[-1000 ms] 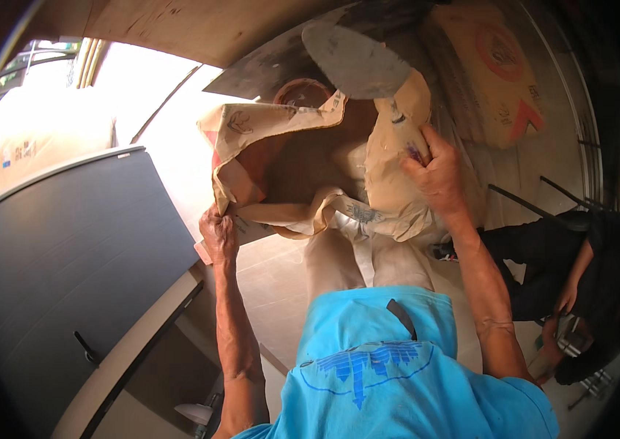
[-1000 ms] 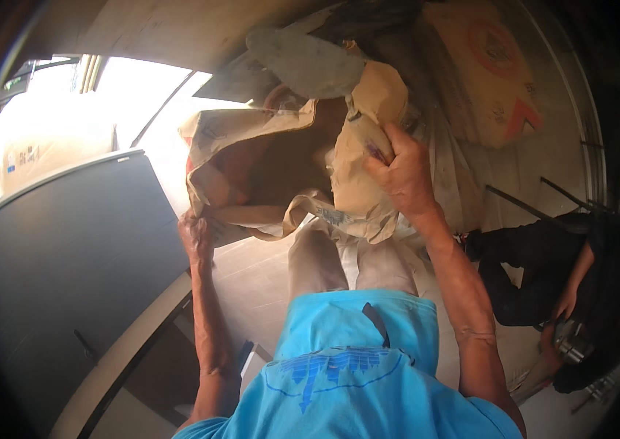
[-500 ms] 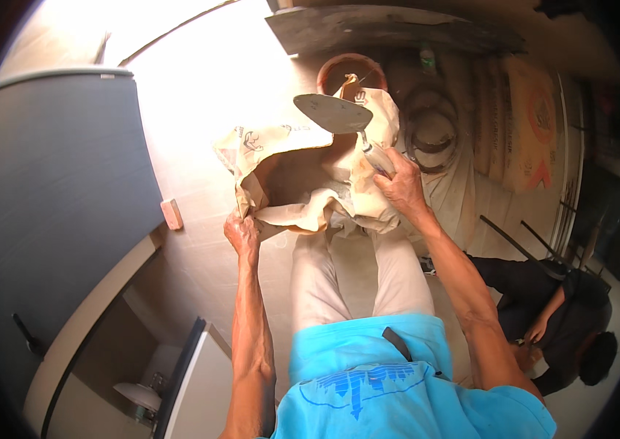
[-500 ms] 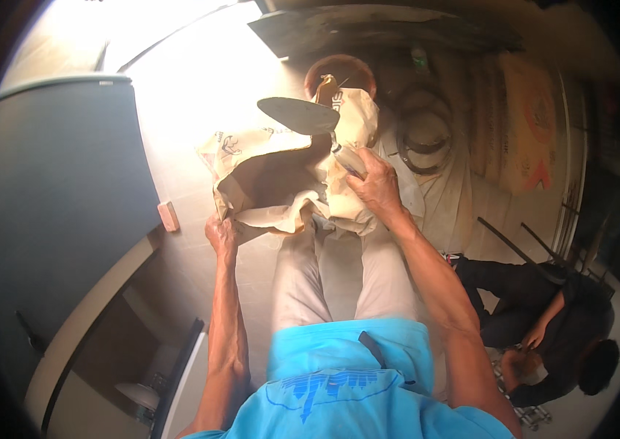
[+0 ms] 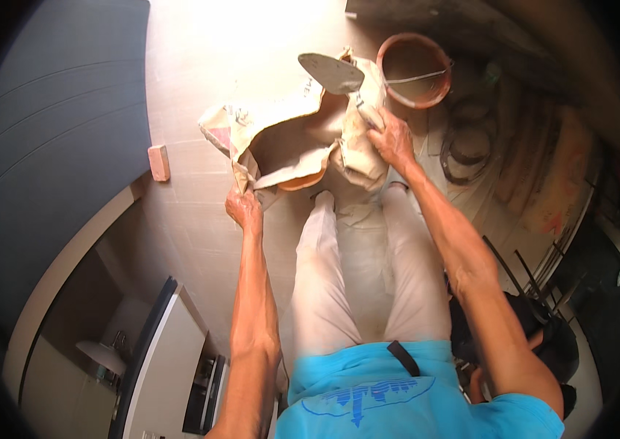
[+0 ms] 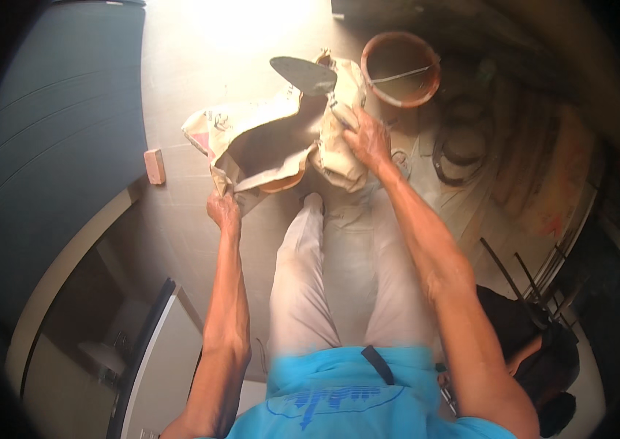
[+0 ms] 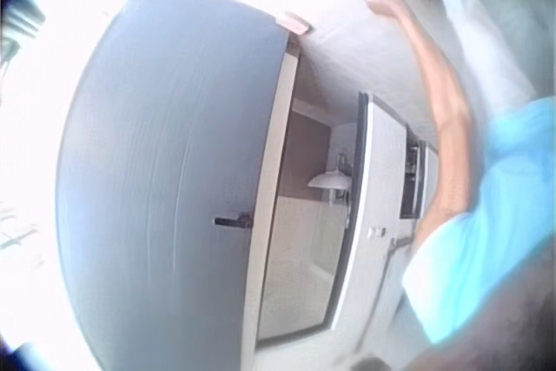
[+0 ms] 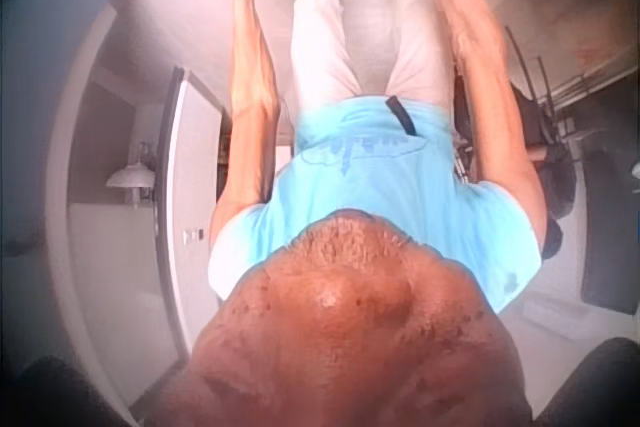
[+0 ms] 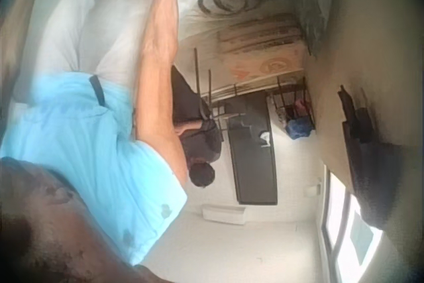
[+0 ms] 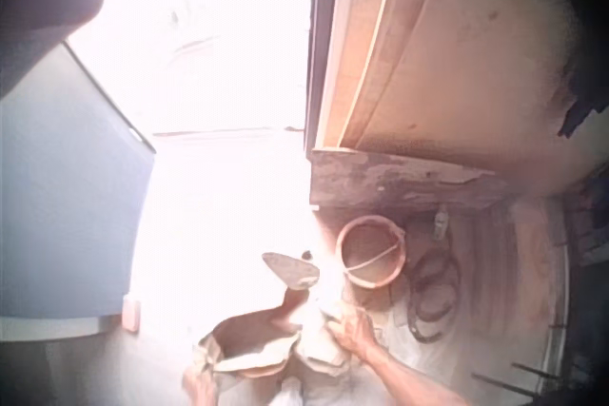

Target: The person scoops dry cement from a bag into a bucket of liquid using a trowel and then begins mixing them.

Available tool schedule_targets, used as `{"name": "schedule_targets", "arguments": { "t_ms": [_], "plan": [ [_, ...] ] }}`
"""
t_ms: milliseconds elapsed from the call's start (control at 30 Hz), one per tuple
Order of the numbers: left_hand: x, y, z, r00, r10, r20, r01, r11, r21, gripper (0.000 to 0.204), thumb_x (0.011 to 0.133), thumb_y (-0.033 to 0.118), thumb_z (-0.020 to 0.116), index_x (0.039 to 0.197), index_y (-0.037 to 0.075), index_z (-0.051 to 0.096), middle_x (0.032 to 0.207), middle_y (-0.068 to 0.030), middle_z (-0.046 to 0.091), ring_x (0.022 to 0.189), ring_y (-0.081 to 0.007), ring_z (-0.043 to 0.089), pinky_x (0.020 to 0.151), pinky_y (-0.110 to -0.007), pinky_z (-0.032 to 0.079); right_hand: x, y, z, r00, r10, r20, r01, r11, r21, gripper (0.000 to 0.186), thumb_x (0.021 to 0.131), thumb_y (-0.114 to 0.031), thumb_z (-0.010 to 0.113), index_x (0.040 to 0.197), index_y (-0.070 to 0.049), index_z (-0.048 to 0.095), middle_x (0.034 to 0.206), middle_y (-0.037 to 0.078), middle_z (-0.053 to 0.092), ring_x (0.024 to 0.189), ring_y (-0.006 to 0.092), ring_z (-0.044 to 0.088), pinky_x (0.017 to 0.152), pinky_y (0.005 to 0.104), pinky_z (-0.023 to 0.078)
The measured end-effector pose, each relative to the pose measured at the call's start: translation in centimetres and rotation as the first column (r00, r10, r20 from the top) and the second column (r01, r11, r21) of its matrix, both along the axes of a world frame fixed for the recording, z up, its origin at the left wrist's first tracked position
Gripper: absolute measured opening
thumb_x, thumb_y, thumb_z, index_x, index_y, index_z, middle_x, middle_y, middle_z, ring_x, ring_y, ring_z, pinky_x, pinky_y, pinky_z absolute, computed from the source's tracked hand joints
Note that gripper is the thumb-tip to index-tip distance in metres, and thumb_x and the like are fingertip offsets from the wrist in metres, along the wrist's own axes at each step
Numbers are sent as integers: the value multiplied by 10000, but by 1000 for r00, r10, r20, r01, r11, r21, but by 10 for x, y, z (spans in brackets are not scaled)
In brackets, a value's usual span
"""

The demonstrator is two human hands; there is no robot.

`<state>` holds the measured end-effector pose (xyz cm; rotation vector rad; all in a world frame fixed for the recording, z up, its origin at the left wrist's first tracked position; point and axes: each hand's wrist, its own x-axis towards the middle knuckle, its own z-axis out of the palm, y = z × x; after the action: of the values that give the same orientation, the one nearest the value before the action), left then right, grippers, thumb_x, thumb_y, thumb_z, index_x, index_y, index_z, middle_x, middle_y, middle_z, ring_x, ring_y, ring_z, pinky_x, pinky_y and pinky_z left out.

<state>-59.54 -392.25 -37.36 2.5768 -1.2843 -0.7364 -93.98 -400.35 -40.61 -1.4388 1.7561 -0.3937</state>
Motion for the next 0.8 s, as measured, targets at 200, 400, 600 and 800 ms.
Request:
{"name": "schedule_targets", "arguments": {
  "t_ms": [200, 400, 600, 800],
  "plan": [
    [16, 20, -34, 1000, -6, 13, 7, 999, -39, 208, 876, 169, 690, 900, -37, 699, 772, -254, 667, 732, -460, 631, 681, -503, 470, 3, -8, -28, 991, 133, -15, -131, 988, 87, 400, 782, -197, 681, 1144, -65, 575, 976, 229, 673, 925, 432, 642, 803, 506, 491],
    [23, 18, -53, 989, 145, -17, -144, 989, 35, 287, 898, 249, 693, 867, -37, 698, 755, -253, 664, 725, -447, 633, 680, -493, 470, -31, 4, -58, 989, 112, -93, -112, 994, -4, 465, 757, -181, 697, 1194, -66, 587, 1114, 178, 630, 1042, 393, 601, 889, 470, 483],
    [46, 14, -58, 999, -43, -17, 45, 993, 110, 272, 902, 251, 675, 902, -19, 703, 789, -248, 676, 749, -446, 636, 697, -487, 473, -47, 33, 0, 956, 203, -210, -229, 967, -108, 381, 738, -44, 697, 1097, -69, 573, 1107, 134, 592, 1020, 369, 608, 826, 462, 501],
    [42, -2, -58, 992, -4, -129, 18, 994, 109, 224, 888, 222, 686, 913, 0, 704, 800, -240, 680, 750, -433, 642, 695, -481, 474, -31, 68, 12, 902, 337, -270, -294, 937, 186, 314, 781, -95, 714, 1044, -92, 542, 969, 119, 641, 880, 373, 647, 743, 478, 515]
  ]
}}
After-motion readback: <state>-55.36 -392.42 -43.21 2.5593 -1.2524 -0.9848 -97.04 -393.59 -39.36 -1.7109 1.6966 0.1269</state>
